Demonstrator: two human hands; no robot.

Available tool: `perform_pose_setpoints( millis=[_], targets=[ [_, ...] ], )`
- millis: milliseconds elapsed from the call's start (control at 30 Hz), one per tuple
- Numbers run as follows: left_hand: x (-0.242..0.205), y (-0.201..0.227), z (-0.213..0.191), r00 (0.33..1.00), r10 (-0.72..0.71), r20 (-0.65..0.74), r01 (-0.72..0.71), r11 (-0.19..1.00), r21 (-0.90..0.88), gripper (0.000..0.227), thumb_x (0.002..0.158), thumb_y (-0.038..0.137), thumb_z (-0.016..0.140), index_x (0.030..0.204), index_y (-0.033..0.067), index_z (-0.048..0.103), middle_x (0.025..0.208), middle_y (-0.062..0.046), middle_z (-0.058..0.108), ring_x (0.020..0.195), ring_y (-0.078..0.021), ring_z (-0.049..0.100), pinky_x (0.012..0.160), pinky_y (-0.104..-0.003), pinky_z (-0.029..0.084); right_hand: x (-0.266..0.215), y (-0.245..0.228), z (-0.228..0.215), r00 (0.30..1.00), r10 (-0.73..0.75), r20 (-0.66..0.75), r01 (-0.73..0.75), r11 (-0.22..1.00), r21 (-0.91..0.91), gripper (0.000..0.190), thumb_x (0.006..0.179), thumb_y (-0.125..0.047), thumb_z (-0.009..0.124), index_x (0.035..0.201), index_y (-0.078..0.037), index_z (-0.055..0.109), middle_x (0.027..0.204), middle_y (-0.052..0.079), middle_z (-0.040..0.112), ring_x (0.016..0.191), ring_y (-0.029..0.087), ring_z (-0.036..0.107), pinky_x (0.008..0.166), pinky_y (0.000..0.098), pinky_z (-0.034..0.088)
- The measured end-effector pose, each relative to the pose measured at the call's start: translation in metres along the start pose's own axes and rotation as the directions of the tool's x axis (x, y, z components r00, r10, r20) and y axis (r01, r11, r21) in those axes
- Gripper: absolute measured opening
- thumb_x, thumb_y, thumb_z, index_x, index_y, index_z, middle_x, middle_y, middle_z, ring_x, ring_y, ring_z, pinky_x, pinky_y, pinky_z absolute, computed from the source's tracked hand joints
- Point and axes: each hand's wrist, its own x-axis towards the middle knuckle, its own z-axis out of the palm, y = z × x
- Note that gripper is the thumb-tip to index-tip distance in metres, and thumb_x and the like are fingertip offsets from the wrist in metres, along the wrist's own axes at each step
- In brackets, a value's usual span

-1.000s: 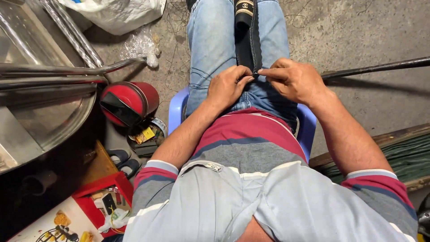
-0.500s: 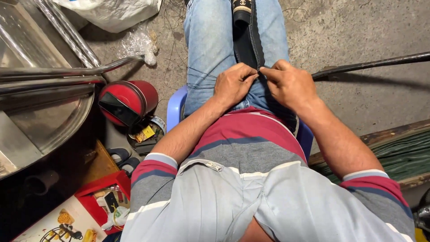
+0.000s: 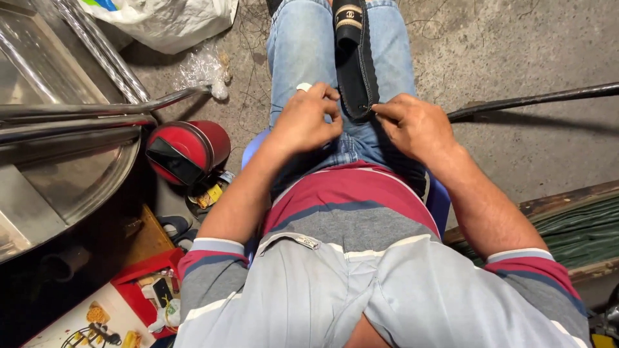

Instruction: The person sits on a blue stool and sews the upper edge of a black slip-on shoe resting on their lap. They repeatedly push a needle through the shoe material and pull the thread tight, working along the side of the shoe.

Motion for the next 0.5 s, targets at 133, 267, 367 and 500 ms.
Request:
perform_pose_setpoints(
  millis=[133, 267, 367, 500],
  targets=[
    [0.005, 0.015, 0.007, 0.994, 0.076, 0.075, 0.007, 0.655, -0.756, 0.013, 0.080, 0.018, 0.068, 0.085, 0.0080, 0.075, 0.117, -0.014, 0.070, 0.105, -0.0296, 0.065, 0.093, -0.039, 0.050, 0.001, -0.003, -0.008, 0.999, 0.032, 0.019, -0.035, 0.989, 0.141, 0.023, 0.089, -0.021, 0.070, 0.110, -0.025, 0.077, 0.094, -0.002, 0.071, 0.088, 0.028, 0.070, 0.074, 0.0394, 0.056],
    [0.016, 0.022, 0.018, 0.999, -0.046, 0.020, 0.047, 0.704, -0.709, 0.016, 0.088, 0.012, 0.070, 0.103, 0.0120, 0.072, 0.087, -0.006, 0.069, 0.077, -0.0214, 0.070, 0.060, -0.028, 0.053, -0.001, 0.000, -0.006, 0.997, 0.067, 0.041, -0.073, 0.981, 0.179, 0.022, 0.089, -0.024, 0.071, 0.110, -0.025, 0.076, 0.097, -0.001, 0.071, 0.093, 0.030, 0.069, 0.076, 0.0420, 0.056],
    [0.019, 0.023, 0.011, 0.999, -0.009, -0.044, 0.000, 0.981, -0.192, 0.020, 0.090, 0.016, 0.066, 0.109, 0.0205, 0.062, 0.092, -0.009, 0.070, 0.091, -0.0332, 0.071, 0.077, -0.046, 0.057, -0.004, 0.000, -0.002, 0.997, 0.066, 0.025, -0.070, 0.977, 0.202, 0.021, 0.090, -0.024, 0.073, 0.111, -0.024, 0.076, 0.097, 0.001, 0.071, 0.093, 0.031, 0.068, 0.077, 0.0430, 0.056],
    [0.027, 0.027, 0.010, 0.987, 0.044, 0.154, -0.016, 0.983, -0.181, 0.036, 0.084, 0.015, 0.064, 0.117, 0.0285, 0.060, 0.099, -0.009, 0.072, 0.096, -0.0357, 0.070, 0.084, -0.048, 0.054, -0.005, -0.001, -0.004, 0.986, 0.110, 0.129, -0.127, 0.983, 0.133, 0.027, 0.093, -0.031, 0.066, 0.120, -0.033, 0.071, 0.101, 0.000, 0.069, 0.095, 0.031, 0.067, 0.075, 0.0446, 0.055]
  ],
)
